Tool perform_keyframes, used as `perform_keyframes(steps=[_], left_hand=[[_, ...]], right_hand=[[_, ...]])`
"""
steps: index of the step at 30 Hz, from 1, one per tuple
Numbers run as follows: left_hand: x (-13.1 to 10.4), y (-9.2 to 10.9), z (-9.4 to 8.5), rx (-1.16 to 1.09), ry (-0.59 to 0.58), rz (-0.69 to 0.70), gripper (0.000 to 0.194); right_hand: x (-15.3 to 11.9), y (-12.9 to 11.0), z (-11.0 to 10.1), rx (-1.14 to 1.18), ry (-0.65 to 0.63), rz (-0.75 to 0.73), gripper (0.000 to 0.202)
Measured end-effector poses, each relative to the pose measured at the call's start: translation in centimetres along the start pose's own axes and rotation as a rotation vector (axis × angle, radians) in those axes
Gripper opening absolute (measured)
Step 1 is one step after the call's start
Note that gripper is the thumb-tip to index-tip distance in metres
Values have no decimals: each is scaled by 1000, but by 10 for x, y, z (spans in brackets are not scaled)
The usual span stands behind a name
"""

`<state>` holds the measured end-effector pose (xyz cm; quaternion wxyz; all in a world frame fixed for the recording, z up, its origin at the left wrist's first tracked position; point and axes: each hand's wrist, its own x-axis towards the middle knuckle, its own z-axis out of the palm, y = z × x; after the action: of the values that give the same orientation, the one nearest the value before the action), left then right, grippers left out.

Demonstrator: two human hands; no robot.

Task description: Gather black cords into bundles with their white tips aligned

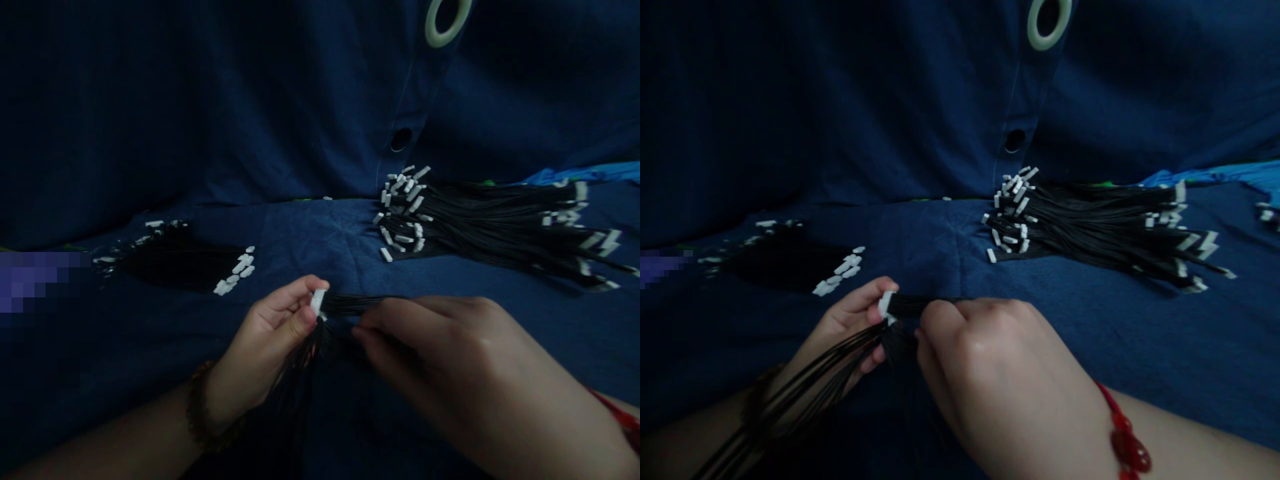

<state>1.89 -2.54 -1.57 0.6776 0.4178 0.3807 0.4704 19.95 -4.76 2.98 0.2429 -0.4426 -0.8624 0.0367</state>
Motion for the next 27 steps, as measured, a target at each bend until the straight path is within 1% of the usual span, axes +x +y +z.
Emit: perform_keyframes(steps=[3, 7, 12, 16, 20, 27], left_hand=[[-1, 1, 1, 31, 26, -15, 36], [-1, 3, 0, 66, 7, -1, 35], [-1, 3, 0, 72, 17, -12, 39], [-2, 4, 2, 104, 27, -9, 36], [-5, 3, 3, 157, 21, 27, 30], [-5, -3, 1, 248, 2, 17, 33]], right_hand=[[0, -1, 0, -18, 12, -15, 12], [2, -2, -1, -19, 31, -55, 11], [1, -3, -2, -14, 43, -46, 13], [-1, -4, -2, -7, 42, -47, 12], [-2, -5, 1, -3, 48, -92, 12], [0, -5, 7, -10, -2, -93, 12]])
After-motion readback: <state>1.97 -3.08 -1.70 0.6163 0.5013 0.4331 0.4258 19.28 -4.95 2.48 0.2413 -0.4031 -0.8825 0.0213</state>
